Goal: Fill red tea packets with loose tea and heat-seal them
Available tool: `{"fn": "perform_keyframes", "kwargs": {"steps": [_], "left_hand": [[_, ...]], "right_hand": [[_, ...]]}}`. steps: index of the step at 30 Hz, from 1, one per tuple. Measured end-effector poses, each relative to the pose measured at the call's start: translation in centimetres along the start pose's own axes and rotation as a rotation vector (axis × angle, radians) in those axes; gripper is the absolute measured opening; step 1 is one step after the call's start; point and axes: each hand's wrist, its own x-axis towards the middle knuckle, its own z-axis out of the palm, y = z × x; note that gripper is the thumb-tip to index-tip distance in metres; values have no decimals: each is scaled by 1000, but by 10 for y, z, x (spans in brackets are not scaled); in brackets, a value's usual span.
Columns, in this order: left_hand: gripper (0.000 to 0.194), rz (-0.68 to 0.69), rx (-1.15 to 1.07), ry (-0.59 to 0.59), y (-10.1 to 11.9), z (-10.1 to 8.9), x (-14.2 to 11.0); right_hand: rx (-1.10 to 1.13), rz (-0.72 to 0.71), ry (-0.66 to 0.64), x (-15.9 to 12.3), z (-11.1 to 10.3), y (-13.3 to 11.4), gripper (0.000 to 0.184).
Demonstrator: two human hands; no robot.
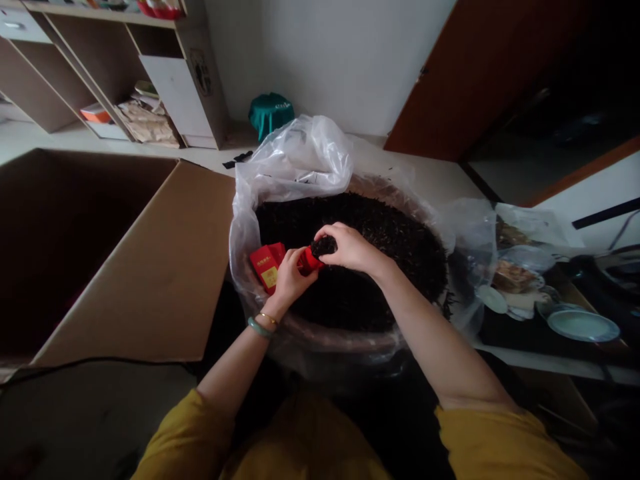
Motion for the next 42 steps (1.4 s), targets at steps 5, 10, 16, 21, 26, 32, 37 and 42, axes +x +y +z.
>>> {"fn": "perform_keyframes", "kwargs": {"steps": [5,10,16,21,26,32,37,42], "left_hand": [[50,27,38,27,0,1,0],[51,17,41,11,0,1,0],[50,29,63,-1,0,1,0],[51,11,40,10,1,1,1],[51,28,74,31,0,1,2],[54,25,101,26,0,0,2],[59,10,91,6,-1,1,0],[64,3,132,-12,-2,1,-1]], "right_hand": [[-47,8,14,3,4,-1,29],[-182,34,-69,3,4,-9,15],[-317,99,-109,4,11,-24,14],[-143,20,-47,6,15,-22,24],[106,-33,23,1,14,-14,24],[131,-11,13,-4,21,-7,28],[-182,1,-57,-7,22,-11,24],[-284,67,-289,-7,17,-19,30]]}}
